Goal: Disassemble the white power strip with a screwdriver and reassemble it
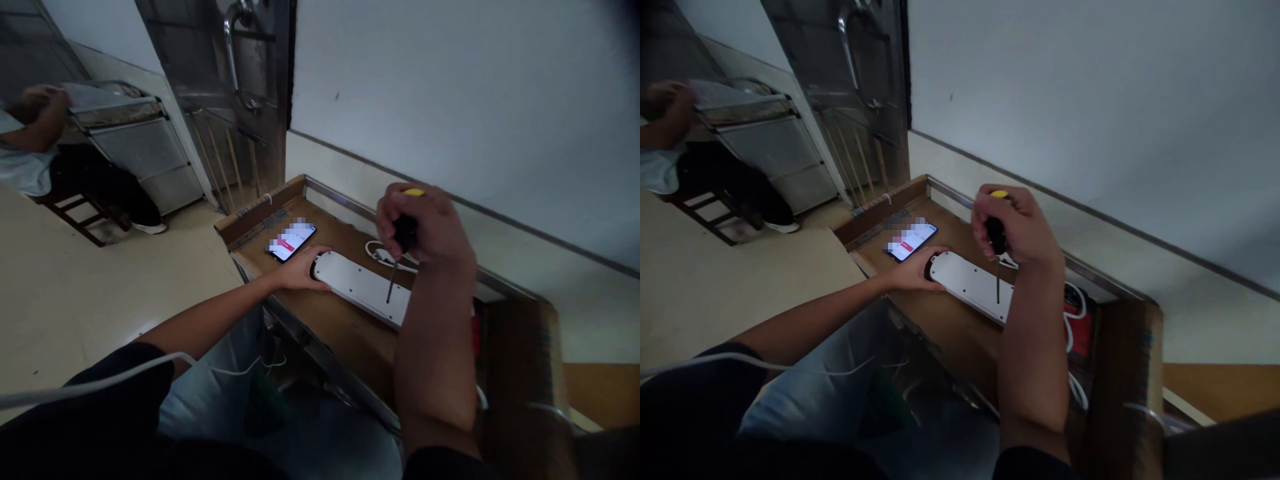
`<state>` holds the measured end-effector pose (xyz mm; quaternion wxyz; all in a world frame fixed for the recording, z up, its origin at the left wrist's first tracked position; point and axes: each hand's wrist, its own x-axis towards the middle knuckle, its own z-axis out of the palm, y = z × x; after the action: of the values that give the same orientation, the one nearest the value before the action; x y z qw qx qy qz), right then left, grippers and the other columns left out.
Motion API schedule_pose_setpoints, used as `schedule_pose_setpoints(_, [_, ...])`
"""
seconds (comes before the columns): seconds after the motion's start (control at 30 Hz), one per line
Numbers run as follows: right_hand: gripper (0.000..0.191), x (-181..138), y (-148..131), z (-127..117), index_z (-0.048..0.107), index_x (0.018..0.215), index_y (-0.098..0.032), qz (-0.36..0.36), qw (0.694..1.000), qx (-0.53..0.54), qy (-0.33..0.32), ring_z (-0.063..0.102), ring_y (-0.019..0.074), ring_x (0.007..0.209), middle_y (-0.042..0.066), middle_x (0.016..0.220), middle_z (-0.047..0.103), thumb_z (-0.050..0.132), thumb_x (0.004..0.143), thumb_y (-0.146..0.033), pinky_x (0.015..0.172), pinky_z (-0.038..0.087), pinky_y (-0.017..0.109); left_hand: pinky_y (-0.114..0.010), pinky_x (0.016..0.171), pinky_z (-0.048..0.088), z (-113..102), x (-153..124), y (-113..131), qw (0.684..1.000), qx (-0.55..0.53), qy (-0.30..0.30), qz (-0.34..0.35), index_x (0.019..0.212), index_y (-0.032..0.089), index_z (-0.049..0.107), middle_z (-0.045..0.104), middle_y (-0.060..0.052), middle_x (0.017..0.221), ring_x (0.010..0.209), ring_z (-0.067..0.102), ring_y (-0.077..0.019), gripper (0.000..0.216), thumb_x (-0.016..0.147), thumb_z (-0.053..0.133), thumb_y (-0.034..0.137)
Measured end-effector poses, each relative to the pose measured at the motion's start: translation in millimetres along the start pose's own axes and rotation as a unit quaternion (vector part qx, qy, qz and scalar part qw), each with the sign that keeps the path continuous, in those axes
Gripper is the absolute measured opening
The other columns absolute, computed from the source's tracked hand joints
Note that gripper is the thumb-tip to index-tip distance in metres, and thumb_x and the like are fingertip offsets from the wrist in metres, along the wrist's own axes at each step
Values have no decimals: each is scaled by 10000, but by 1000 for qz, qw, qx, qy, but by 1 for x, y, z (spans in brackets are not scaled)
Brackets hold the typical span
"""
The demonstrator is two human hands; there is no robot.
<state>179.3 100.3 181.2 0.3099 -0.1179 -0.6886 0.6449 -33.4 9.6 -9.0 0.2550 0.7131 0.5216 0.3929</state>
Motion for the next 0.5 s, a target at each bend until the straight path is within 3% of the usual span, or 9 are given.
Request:
schedule_pose_setpoints(0.1, [511, 6, 13, 3, 482, 664, -176, 59, 996, -20, -62, 516, 105, 365, -23, 562, 550, 812, 819, -534, 309, 371, 224, -571, 1229, 415, 0, 1, 0, 1000, 0, 4, 0, 1461, 204, 540, 603, -206, 1501, 1402, 579, -385, 974, 657, 941, 579])
schedule_pose_setpoints(0.27, [551, 15, 21, 19, 472, 704, -185, 71, 992, 7, -103, 520, 86, 406, -31, 608, 557, 809, 802, -610, 350, 426, 231, -573, 1214, 425, 0, 3, 0, 1000, -7, 0, 10, 1442, 195, 555, 615, -200, 1476, 1373, 593, -377, 947, 663, 941, 571])
schedule_pose_setpoints(0.5, [551, 17, 26, 23, 457, 751, -189, 61, 992, 38, -100, 517, 79, 430, -34, 648, 544, 772, 844, -632, 367, 429, 236, -573, 1193, 438, 0, 4, 0, 1000, -17, 2, -3, 1414, 218, 574, 631, -178, 1452, 1347, 597, -376, 942, 634, 953, 586])
